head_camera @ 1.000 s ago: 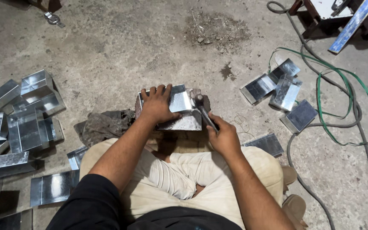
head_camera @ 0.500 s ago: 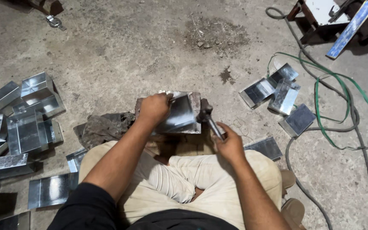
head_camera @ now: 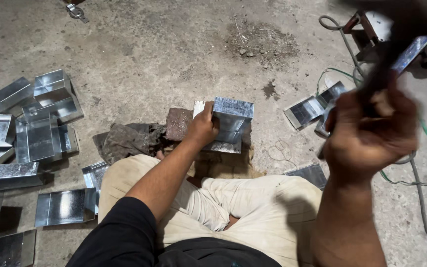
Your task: The person sits on the floor and repeatedly hammers rectangular metal pieces placed on a block. They pick up each piece, position it, strike it with a hammer, and then set it aside.
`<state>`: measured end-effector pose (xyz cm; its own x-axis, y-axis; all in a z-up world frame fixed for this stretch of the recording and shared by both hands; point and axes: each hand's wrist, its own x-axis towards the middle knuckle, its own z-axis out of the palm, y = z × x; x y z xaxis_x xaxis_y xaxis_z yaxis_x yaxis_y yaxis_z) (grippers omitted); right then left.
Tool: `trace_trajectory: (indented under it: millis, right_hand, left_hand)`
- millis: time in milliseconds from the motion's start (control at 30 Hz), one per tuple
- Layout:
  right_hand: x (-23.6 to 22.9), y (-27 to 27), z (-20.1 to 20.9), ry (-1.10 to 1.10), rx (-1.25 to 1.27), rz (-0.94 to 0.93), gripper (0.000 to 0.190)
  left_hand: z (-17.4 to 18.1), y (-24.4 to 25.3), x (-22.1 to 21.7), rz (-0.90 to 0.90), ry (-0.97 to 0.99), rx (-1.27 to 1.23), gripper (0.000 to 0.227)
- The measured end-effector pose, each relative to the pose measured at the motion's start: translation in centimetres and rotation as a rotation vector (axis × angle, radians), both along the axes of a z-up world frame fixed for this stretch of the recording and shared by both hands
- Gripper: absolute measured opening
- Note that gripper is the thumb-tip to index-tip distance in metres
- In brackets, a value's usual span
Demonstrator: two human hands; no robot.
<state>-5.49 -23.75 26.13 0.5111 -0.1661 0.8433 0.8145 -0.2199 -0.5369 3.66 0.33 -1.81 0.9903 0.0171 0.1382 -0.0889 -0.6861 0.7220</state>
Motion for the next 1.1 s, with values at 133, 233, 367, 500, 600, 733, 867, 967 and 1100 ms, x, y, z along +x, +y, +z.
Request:
trace_trajectory:
  millis: [133, 233, 367, 500, 600, 733, 867, 967, 1100]
  right_hand:
    - [2.2, 4.1, -2.1, -0.172, -0.376, -0.388, 0.024]
    - [3.5, 4.9, -3.3, 0.622, -0.938, 0.142, 0.041]
    - [2.5, 4.6, -2.2, 0.591, -0.697, 0.001, 0.04]
    - [2.3, 5.0, -2.8, 0.32, -0.424, -0.091, 0.029]
    - [2.2, 6.6, -4.4, 0.212, -0.5, -0.053, 0.031]
    - [2.4, 6.6, -3.1, 0.843, -0.99, -0.055, 0.041]
    - [1.0, 7.8, -4.4, 0.625, -0.58, 0.054, 0.037]
    - [2.0, 7.3, -4.3, 0.956, -0.843, -0.031, 0.044]
    - [2.2, 5.5, -5.4, 0.789, -0.76, -0.069, 0.043]
  left_hand:
    - [0.7, 0.0, -0.6, -0.034, 0.014, -0.117, 0.052]
    - [0.7, -0.1, -1.0, -0.03, -0.076, -0.141, 0.051]
    - [0.2, 0.3, -0.6, -0.046, -0.21, -0.132, 0.049]
    - [-0.5, 0.2, -0.4, -0.049, -0.131, -0.152, 0.048]
    - [-0.2, 0.4, -0.1, -0.045, -0.127, -0.129, 0.048]
    - [0.4, 0.3, -0.6, -0.037, -0.097, -0.135, 0.044]
    - [0.1, 0.0, -1.0, -0.054, -0.066, -0.157, 0.056]
    - [0.4, 0.2, -0.3, -0.058, -0.001, -0.126, 0.061]
    - [1.6, 0.3, -0.6, -0.046, -0.041, -0.128, 0.064]
